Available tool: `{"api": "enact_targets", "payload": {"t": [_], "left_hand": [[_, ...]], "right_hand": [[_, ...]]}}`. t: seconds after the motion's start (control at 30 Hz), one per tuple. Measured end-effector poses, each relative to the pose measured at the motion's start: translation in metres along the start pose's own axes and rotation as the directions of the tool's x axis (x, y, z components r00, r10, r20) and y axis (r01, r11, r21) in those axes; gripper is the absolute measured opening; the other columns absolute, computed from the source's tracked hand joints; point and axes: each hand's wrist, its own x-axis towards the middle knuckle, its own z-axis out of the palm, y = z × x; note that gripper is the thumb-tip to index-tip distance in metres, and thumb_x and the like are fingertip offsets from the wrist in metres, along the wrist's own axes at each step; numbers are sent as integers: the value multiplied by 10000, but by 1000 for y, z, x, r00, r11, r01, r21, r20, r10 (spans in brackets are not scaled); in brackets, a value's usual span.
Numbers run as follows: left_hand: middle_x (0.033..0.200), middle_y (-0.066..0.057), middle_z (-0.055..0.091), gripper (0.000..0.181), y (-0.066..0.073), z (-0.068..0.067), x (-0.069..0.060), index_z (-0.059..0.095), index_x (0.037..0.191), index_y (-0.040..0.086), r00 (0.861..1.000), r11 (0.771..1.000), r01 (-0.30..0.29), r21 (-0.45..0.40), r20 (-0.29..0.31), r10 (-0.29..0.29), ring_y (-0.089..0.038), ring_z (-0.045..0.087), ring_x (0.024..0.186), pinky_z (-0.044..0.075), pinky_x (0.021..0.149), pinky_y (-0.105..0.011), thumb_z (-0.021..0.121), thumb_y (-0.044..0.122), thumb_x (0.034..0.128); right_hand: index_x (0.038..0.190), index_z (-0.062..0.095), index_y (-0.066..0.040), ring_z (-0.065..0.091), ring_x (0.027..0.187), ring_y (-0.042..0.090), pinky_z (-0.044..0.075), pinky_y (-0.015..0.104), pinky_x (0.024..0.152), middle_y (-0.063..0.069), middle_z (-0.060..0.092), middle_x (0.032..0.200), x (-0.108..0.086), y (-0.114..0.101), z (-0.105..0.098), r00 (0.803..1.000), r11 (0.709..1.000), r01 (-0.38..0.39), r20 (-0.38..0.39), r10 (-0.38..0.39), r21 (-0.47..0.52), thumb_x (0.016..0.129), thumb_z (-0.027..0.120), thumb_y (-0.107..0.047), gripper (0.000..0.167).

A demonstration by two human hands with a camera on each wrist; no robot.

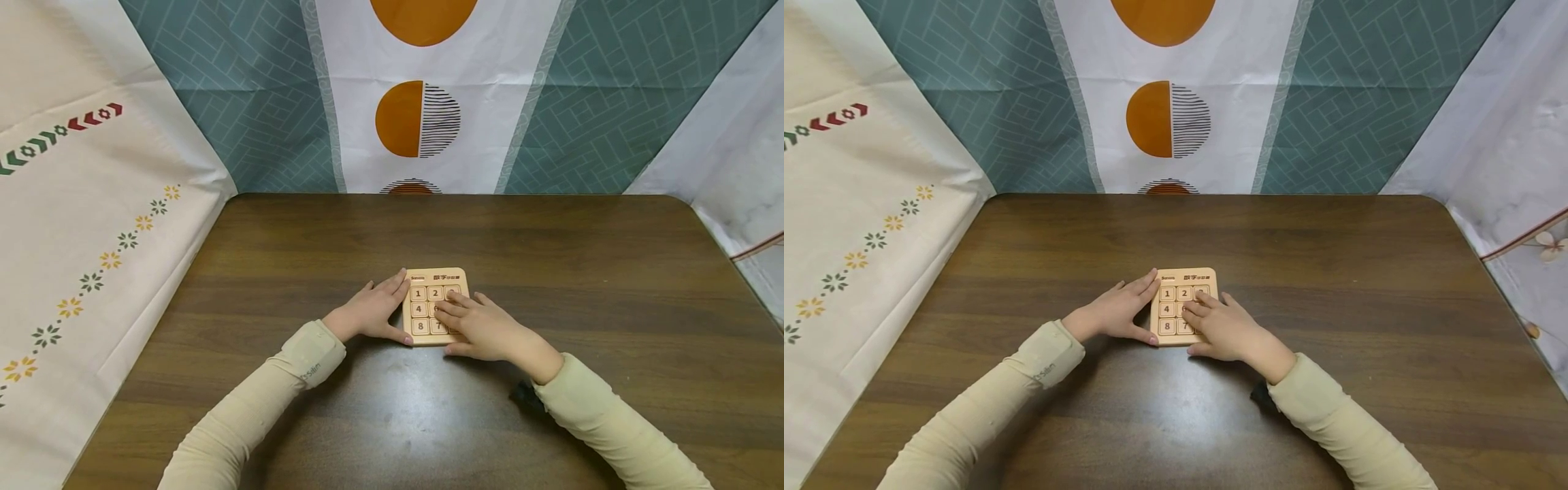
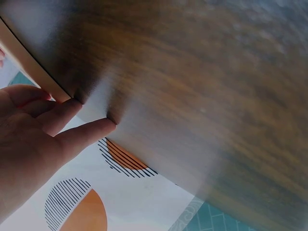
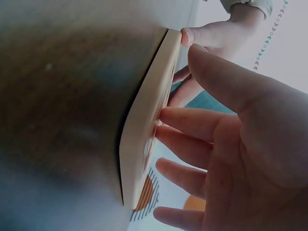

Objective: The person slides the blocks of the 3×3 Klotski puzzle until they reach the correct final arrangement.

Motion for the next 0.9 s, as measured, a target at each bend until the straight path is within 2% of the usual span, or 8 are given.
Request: {"api": "enact_targets", "payload": {"t": [0.17,0.37,0.53,0.9], "left_hand": [[1514,-127,-22,1112,0,0,0,104,1454,18,1000,1000,-2,2,-2,2,-221,104,1375,205,1031,-530,588,681,704],[1514,-124,-27,1112,0,-1,-1,100,1455,21,1000,1000,0,7,3,0,-218,94,1376,198,1034,-531,589,680,705],[1514,-124,-30,1113,0,-2,-2,96,1456,24,1000,1000,2,-1,7,-2,-215,84,1377,191,1035,-533,597,674,705],[1515,-126,-32,1109,1,-2,-2,90,1457,28,1000,1000,-3,-4,6,3,-216,79,1378,192,1036,-530,592,674,709]], "right_hand": [[1348,451,-55,261,1321,327,237,599,973,106,388,1406,-6,1,-4,1000,1000,-7,5,7,9,854,584,-436,638],[1332,474,-53,275,1311,343,230,615,967,112,409,1391,-23,-1,-5,1000,1000,-18,25,17,18,847,591,-436,629],[1319,492,-60,295,1301,346,234,620,960,112,437,1370,-34,-3,-3,1000,1000,-12,7,12,-1,846,588,-444,618],[1328,481,-58,290,1304,343,257,622,943,102,419,1386,-37,0,2,999,999,-37,1,37,9,846,602,-417,613]]}}
